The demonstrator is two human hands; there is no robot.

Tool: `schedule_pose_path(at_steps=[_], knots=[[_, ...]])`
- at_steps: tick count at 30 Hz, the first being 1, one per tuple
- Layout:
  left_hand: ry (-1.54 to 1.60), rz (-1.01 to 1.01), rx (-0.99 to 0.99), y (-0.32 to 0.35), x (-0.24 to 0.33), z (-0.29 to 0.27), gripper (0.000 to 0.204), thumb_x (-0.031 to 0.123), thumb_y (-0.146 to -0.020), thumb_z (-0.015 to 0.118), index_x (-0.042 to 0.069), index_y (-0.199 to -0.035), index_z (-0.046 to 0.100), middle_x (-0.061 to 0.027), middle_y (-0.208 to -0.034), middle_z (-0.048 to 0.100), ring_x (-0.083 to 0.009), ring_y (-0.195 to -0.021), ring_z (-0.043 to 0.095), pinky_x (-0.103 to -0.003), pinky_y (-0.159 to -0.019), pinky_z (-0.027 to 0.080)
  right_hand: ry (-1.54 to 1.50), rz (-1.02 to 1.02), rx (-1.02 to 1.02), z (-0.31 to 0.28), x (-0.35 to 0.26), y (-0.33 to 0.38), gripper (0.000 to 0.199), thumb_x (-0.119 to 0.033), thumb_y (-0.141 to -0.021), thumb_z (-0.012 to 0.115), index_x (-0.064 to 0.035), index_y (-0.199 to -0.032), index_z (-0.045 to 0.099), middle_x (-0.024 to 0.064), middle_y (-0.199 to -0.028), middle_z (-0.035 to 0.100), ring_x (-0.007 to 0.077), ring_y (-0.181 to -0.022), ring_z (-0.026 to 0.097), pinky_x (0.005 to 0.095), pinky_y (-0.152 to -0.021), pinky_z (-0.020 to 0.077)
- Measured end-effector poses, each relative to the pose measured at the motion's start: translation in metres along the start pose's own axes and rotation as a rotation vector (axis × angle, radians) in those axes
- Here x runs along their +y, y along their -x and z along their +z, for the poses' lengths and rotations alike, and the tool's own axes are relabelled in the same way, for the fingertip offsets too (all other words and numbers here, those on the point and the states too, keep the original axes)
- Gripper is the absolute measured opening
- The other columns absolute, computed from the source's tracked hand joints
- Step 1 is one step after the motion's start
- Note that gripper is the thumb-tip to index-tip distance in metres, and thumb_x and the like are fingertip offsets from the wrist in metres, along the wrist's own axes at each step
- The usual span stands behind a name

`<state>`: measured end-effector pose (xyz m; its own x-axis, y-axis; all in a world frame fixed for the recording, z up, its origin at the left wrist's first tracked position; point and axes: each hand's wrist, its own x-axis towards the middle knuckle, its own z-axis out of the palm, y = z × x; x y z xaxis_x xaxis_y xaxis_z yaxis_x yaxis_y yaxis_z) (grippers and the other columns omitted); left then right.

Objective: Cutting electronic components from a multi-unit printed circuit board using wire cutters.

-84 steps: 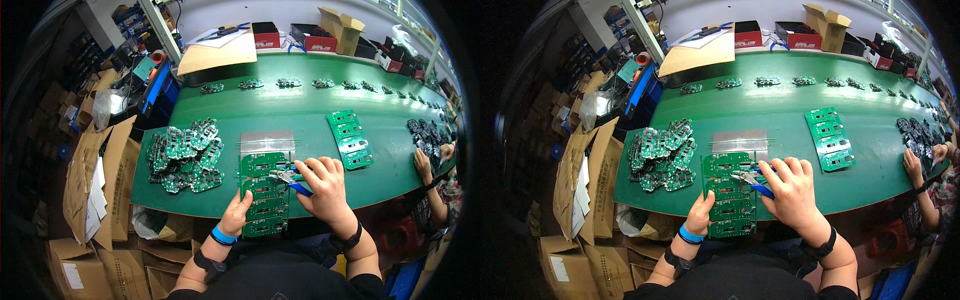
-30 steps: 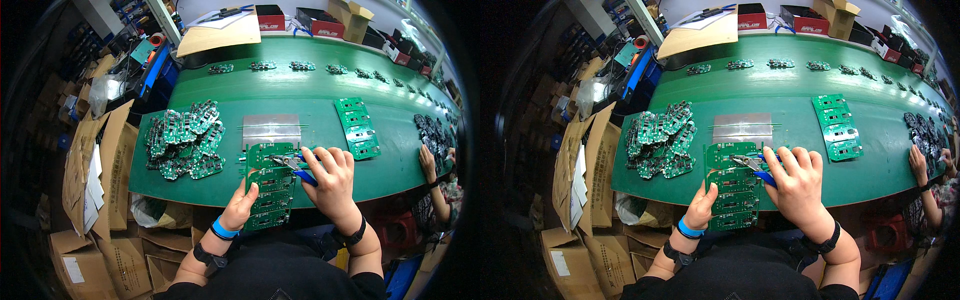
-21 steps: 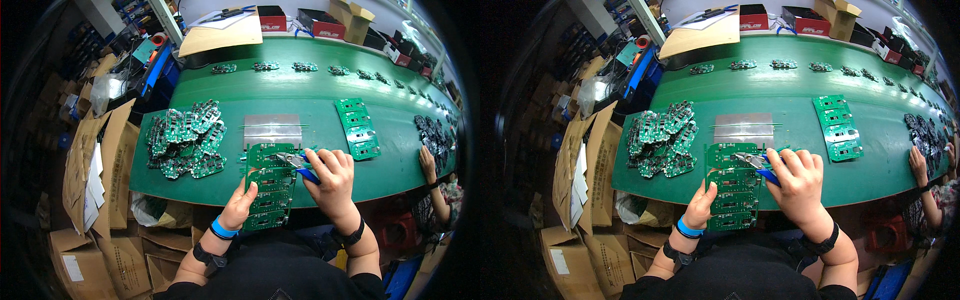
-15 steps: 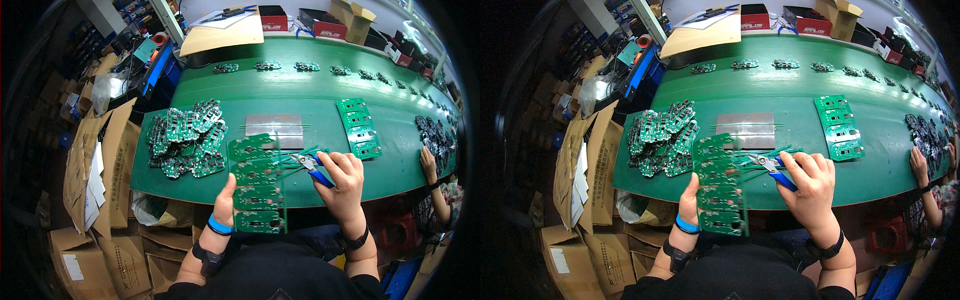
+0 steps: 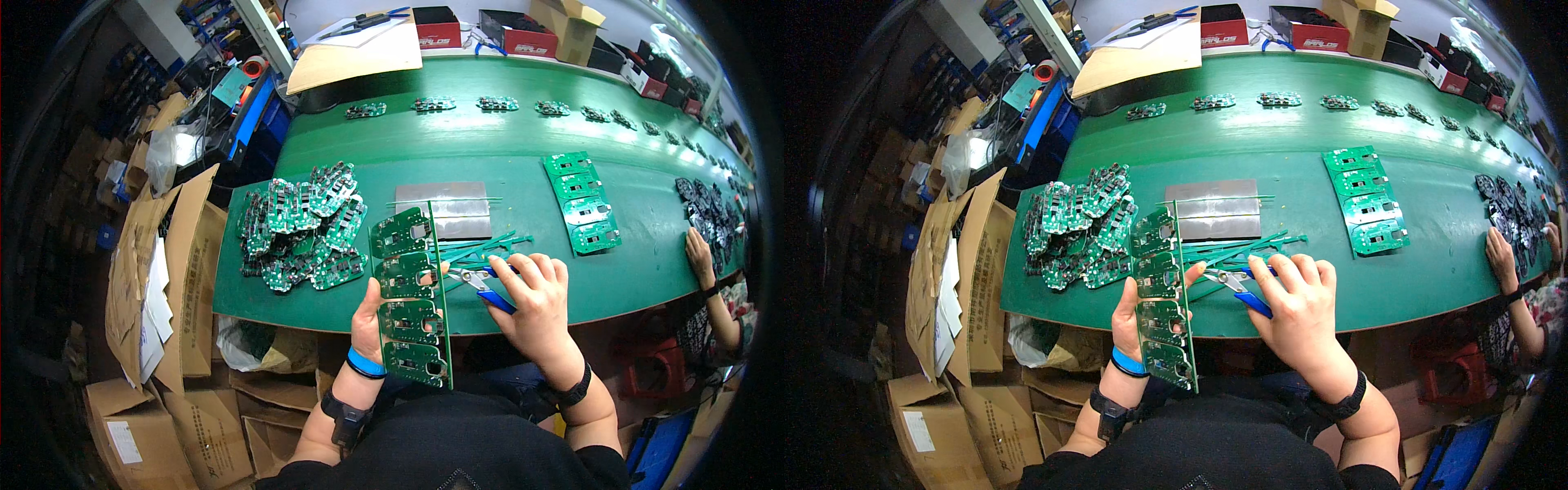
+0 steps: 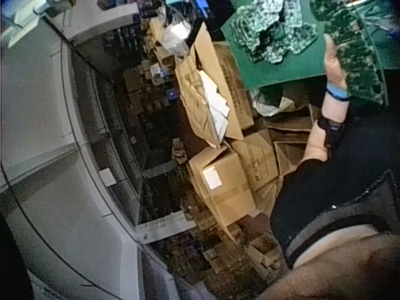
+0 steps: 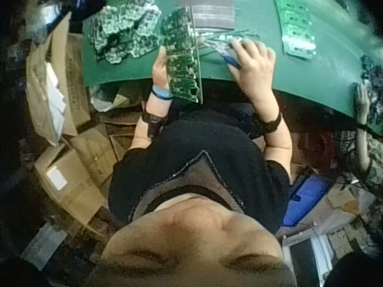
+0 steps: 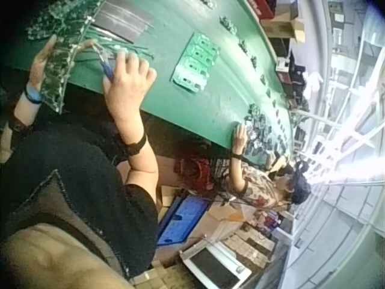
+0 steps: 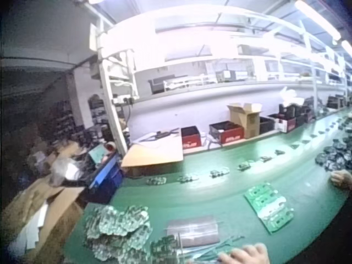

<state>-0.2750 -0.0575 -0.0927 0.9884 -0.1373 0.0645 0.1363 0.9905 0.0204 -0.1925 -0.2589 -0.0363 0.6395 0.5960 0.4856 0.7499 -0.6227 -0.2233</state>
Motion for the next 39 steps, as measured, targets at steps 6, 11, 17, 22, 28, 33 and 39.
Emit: schedule_pose_path(at_steps=[6, 11, 17, 22, 28, 33, 39], knots=[[-0.247, -0.01, 0.112, 0.003, 0.008, 0.012, 0.066, 0.052, -0.093, 0.024, 0.005, -0.14, 0.02, -0.0212, -0.14, 0.029, -0.0389, -0.111, 0.049, -0.051, -0.09, 0.046, -0.035, 0.062, 0.123, -0.016, 0.008, -0.004, 0.054, -0.016, -0.058, 0.071, -0.0079, -0.11, 0.059, 0.0079, -0.099, 0.055, 0.027, -0.094, 0.049, 0.0405, -0.084, 0.0345], [-0.744, 0.053, 0.238, -0.001, 0.0, 0.019, 0.059, 0.047, -0.095, 0.025, 0.005, -0.136, 0.027, -0.0169, -0.129, 0.044, -0.0313, -0.113, 0.05, -0.047, -0.092, 0.045, -0.023, -0.074, 0.005, -0.012, -0.014, -0.01, 0.057, -0.019, -0.056, 0.071, -0.0089, -0.111, 0.058, 0.0066, -0.102, 0.054, 0.0249, -0.095, 0.048, 0.0402, -0.085, 0.0327], [-0.871, 0.139, 0.243, 0.0, -0.003, 0.029, 0.045, 0.034, -0.098, 0.026, 0.009, -0.136, 0.026, -0.0118, -0.128, 0.045, -0.022, -0.114, 0.05, -0.036, -0.092, 0.046, -0.011, -0.084, 0.006, -0.011, -0.02, -0.015, 0.058, -0.018, -0.055, 0.072, -0.0093, -0.111, 0.057, 0.0056, -0.101, 0.053, 0.024, -0.094, 0.048, 0.0398, -0.084, 0.032], [-0.909, 0.158, 0.208, 0.0, -0.004, 0.03, 0.045, 0.031, -0.099, 0.026, 0.009, -0.137, 0.025, -0.0111, -0.129, 0.044, -0.0206, -0.115, 0.049, -0.036, -0.093, 0.045, 0.013, -0.1, -0.003, -0.011, -0.02, -0.016, 0.059, -0.018, -0.055, 0.073, -0.0093, -0.11, 0.057, 0.0051, -0.1, 0.053, 0.0236, -0.093, 0.048, 0.0396, -0.083, 0.0322], [-0.916, 0.151, 0.184, 0.001, -0.003, 0.03, 0.045, 0.029, -0.099, 0.027, 0.008, -0.138, 0.024, -0.0104, -0.131, 0.043, -0.0196, -0.116, 0.047, -0.034, -0.094, 0.043, 0.038, -0.104, -0.026, -0.009, -0.019, -0.014, 0.059, -0.019, -0.055, 0.073, -0.0097, -0.112, 0.056, 0.005, -0.101, 0.053, 0.0235, -0.093, 0.048, 0.0393, -0.083, 0.032], [-0.984, 0.165, 0.216, -0.001, -0.004, 0.034, 0.045, 0.029, -0.099, 0.027, 0.008, -0.139, 0.022, -0.0101, -0.131, 0.042, -0.0187, -0.116, 0.047, -0.033, -0.095, 0.042, 0.03, -0.097, -0.029, -0.01, -0.019, -0.015, 0.059, -0.02, -0.056, 0.073, -0.0093, -0.112, 0.056, 0.0052, -0.101, 0.053, 0.0237, -0.094, 0.048, 0.0396, -0.083, 0.0318], [-0.983, 0.171, 0.233, -0.001, -0.005, 0.033, 0.047, 0.029, -0.099, 0.027, 0.007, -0.139, 0.021, -0.0101, -0.131, 0.042, -0.0183, -0.117, 0.045, -0.032, -0.095, 0.041, 0.026, -0.1, -0.036, -0.01, -0.019, -0.016, 0.059, -0.02, -0.056, 0.072, -0.0092, -0.112, 0.056, 0.0056, -0.101, 0.053, 0.024, -0.094, 0.048, 0.0398, -0.083, 0.032]])
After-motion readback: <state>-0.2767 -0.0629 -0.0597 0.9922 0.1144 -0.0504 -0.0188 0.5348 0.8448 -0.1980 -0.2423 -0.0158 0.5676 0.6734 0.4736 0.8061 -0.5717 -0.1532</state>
